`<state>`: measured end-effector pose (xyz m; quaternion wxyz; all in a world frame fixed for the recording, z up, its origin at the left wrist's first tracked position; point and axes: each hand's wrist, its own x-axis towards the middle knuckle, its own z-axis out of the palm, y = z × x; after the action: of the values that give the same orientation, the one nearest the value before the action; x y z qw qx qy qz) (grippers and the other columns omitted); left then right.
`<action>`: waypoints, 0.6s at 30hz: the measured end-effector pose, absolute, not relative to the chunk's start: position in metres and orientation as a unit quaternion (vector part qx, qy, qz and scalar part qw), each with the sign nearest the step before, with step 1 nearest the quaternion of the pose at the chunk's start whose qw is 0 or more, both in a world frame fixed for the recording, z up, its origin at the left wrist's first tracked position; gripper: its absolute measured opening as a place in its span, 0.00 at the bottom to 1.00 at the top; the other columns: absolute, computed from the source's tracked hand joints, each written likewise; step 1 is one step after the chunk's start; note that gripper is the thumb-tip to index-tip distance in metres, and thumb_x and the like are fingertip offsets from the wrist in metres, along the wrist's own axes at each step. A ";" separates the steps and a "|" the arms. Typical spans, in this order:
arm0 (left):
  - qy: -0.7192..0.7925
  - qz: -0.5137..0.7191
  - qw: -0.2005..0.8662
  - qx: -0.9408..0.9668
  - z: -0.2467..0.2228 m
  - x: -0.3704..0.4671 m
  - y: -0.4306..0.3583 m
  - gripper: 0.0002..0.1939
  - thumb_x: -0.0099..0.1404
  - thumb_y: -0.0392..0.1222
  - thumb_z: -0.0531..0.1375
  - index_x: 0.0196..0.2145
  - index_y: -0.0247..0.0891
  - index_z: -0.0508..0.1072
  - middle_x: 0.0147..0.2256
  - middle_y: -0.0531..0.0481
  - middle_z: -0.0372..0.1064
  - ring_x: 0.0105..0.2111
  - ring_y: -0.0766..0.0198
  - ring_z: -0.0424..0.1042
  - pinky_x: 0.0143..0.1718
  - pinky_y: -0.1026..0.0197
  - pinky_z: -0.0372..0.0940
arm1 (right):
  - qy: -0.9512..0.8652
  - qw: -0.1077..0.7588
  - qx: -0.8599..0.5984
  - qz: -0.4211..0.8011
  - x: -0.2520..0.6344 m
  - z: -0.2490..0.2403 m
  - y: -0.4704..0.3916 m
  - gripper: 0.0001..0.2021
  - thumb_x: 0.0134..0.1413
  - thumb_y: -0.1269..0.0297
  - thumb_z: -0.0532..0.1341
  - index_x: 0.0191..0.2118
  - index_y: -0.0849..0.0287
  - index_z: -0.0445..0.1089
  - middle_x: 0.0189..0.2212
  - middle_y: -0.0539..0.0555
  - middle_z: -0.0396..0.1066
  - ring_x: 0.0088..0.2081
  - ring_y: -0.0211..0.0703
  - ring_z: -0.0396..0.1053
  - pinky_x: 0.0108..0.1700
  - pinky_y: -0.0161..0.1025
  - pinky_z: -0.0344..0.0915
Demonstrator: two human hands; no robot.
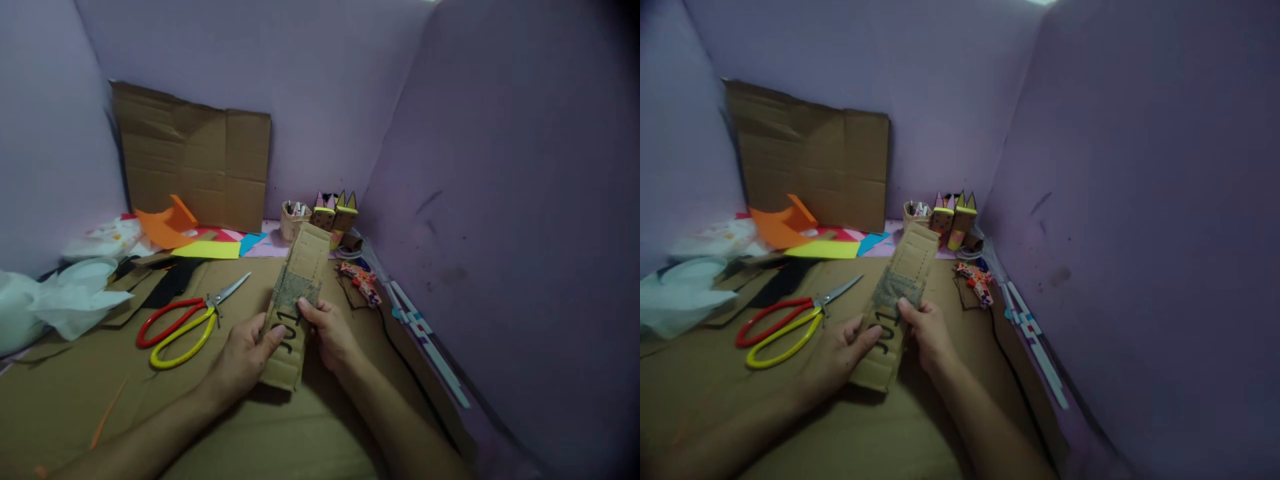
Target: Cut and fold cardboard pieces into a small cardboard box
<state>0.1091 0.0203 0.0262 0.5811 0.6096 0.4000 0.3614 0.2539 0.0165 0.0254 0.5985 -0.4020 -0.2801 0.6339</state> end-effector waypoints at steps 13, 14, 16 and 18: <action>0.378 0.361 0.532 0.666 0.019 0.104 0.022 0.14 0.60 0.49 0.56 0.33 0.36 0.72 0.28 0.51 0.72 0.27 0.62 0.68 0.27 0.66 0.61 | -0.250 0.506 -0.355 0.745 0.265 0.035 0.011 0.15 0.44 0.58 0.66 0.38 0.62 0.71 0.34 0.54 0.75 0.32 0.38 0.73 0.29 0.31 0.71; 0.378 0.356 0.531 0.669 0.018 0.104 0.023 0.14 0.60 0.50 0.55 0.33 0.36 0.72 0.28 0.50 0.72 0.28 0.62 0.68 0.27 0.66 0.61 | -0.253 0.516 -0.351 0.739 0.264 0.034 0.012 0.16 0.43 0.58 0.67 0.38 0.62 0.71 0.35 0.54 0.76 0.32 0.38 0.74 0.29 0.32 0.72; 0.396 0.337 0.510 0.685 0.016 0.102 0.026 0.15 0.60 0.51 0.56 0.32 0.36 0.72 0.27 0.51 0.71 0.27 0.62 0.67 0.25 0.66 0.60 | -0.267 0.530 -0.352 0.724 0.262 0.033 0.011 0.17 0.42 0.57 0.68 0.38 0.62 0.70 0.34 0.56 0.76 0.31 0.39 0.74 0.28 0.31 0.71; 0.425 0.330 0.451 0.712 0.018 0.098 0.034 0.16 0.57 0.52 0.58 0.25 0.36 0.71 0.21 0.52 0.67 0.23 0.64 0.64 0.22 0.67 0.56 | -0.286 0.538 -0.361 0.706 0.261 0.034 0.010 0.19 0.42 0.57 0.67 0.38 0.63 0.70 0.33 0.57 0.76 0.29 0.39 0.74 0.26 0.30 0.70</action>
<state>0.0977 0.0338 0.0179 0.4513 0.7120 0.4250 0.3298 0.2614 0.0099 0.0339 0.5379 -0.3609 -0.2859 0.7062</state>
